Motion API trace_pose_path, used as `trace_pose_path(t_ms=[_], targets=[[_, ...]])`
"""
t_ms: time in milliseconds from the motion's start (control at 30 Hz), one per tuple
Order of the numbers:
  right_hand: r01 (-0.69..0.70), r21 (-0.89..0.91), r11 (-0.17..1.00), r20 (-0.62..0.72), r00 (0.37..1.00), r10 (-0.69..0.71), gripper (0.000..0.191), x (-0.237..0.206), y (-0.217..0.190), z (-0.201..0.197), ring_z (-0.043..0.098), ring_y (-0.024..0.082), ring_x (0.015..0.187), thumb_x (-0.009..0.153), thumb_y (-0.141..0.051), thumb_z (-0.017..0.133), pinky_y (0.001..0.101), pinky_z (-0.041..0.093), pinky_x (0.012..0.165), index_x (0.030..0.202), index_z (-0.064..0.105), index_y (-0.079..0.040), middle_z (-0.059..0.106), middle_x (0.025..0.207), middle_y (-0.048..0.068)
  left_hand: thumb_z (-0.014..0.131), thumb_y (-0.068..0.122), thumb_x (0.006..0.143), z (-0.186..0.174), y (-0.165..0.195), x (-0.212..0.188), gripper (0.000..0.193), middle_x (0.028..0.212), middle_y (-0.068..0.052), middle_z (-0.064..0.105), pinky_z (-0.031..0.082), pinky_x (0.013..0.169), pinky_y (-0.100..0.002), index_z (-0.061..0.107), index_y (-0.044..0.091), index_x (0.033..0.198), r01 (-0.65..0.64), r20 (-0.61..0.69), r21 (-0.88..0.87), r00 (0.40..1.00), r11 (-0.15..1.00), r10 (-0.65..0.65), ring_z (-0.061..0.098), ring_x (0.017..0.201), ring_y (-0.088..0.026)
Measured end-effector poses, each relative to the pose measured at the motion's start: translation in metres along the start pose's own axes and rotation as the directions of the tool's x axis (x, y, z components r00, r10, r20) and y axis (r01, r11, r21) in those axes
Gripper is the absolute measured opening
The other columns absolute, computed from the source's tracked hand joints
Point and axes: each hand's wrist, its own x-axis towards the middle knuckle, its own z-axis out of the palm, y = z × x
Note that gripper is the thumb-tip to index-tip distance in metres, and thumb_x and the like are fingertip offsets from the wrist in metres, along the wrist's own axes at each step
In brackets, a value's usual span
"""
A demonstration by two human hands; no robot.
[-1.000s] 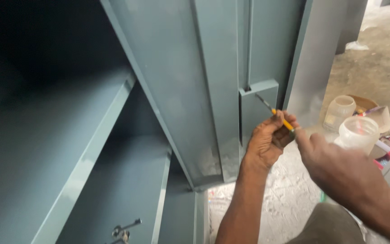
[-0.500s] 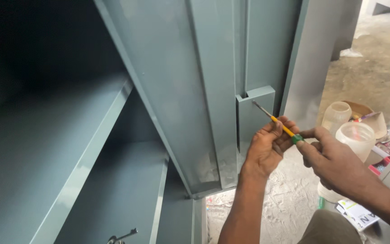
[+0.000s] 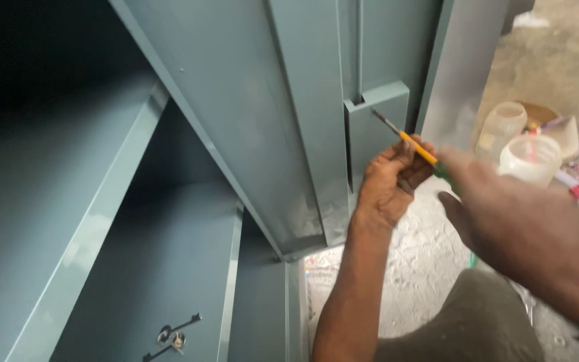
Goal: The person attaches a lock plate to a metal locker door, aligning it and driving screws with a screwdriver. They then sit on the floor, sort small screws and hardware from containers, and use a screwdriver and a wooden mallet to fit the lock mechanism and handle components.
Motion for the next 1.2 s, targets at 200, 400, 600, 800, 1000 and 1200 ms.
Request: trace_pose_path(t_ms=[200, 400, 600, 800, 1000, 1200], targets=[[0.193, -0.275, 0.942, -0.150, 0.959, -0.240, 0.048, -0.006, 0.005, 0.012, 0.068, 0.010, 0.071, 0.090, -0.017, 0.062, 0.0287, 0.053, 0.050, 0.138, 0.061, -0.012, 0.055, 0.087, 0.000, 0.058, 0.011, 0.111, 0.005, 0.005, -0.001, 0.022, 0.119, -0.016, 0.070, 0.060, 0.101, -0.040, 0.062, 0.000, 0.130, 0.036, 0.016, 0.007, 0.999, 0.999, -0.036, 0.070, 0.113, -0.027], [0.197, -0.216, 0.956, -0.319, 0.911, -0.260, 0.053, -0.010, 0.004, 0.008, 0.065, 0.015, 0.073, 0.081, -0.014, 0.065, 0.0296, 0.056, 0.060, 0.134, 0.066, -0.018, 0.061, 0.095, 0.002, 0.054, 0.007, 0.113, 0.004, 0.010, 0.001, 0.034, 0.128, -0.020, 0.067, 0.059, 0.104, -0.040, 0.055, -0.004, 0.145, 0.058, 0.126, -0.035, 0.991, 0.998, -0.053, 0.068, 0.119, -0.029], [0.188, -0.263, 0.946, -0.362, 0.890, -0.278, 0.056, -0.007, 0.009, 0.021, 0.064, 0.013, 0.068, 0.082, -0.011, 0.062, 0.0241, 0.051, 0.051, 0.138, 0.065, -0.010, 0.063, 0.099, 0.004, 0.049, 0.006, 0.115, 0.004, 0.002, 0.003, 0.034, 0.131, -0.020, 0.066, 0.058, 0.106, -0.042, 0.053, -0.003, 0.147, 0.027, 0.136, -0.030, 0.991, 0.999, -0.023, 0.066, 0.121, -0.029], [0.234, -0.323, 0.917, -0.202, 0.930, -0.309, 0.048, 0.002, 0.003, 0.040, 0.065, 0.011, 0.066, 0.098, -0.013, 0.063, 0.0278, 0.052, 0.051, 0.145, 0.064, -0.007, 0.062, 0.085, 0.000, 0.046, 0.010, 0.116, -0.005, 0.000, 0.003, 0.031, 0.129, -0.019, 0.067, 0.057, 0.105, -0.043, 0.055, 0.000, 0.144, 0.026, 0.143, -0.060, 0.990, 0.998, -0.017, 0.066, 0.121, -0.030], [-0.035, 0.901, 0.432, -0.072, 0.971, 0.229, 0.034, 0.012, 0.012, 0.036, 0.068, 0.019, 0.078, 0.104, -0.024, 0.064, 0.0375, 0.053, 0.065, 0.136, 0.067, -0.011, 0.072, 0.090, 0.002, 0.052, 0.008, 0.114, -0.001, -0.010, 0.018, 0.018, 0.121, -0.017, 0.068, 0.059, 0.102, -0.046, 0.059, 0.001, 0.129, 0.031, 0.042, -0.067, 0.999, 0.997, -0.028, 0.068, 0.115, -0.032], [0.019, 0.074, 0.997, -0.138, 0.990, -0.009, 0.040, 0.006, 0.004, 0.026, 0.067, 0.020, 0.070, 0.099, -0.023, 0.063, 0.0356, 0.052, 0.055, 0.139, 0.059, -0.019, 0.069, 0.093, 0.003, 0.055, 0.009, 0.110, -0.001, 0.001, 0.015, 0.019, 0.116, -0.016, 0.070, 0.060, 0.098, -0.045, 0.062, 0.000, 0.125, 0.018, -0.030, 0.015, 0.999, 1.000, -0.018, 0.070, 0.109, -0.030]])
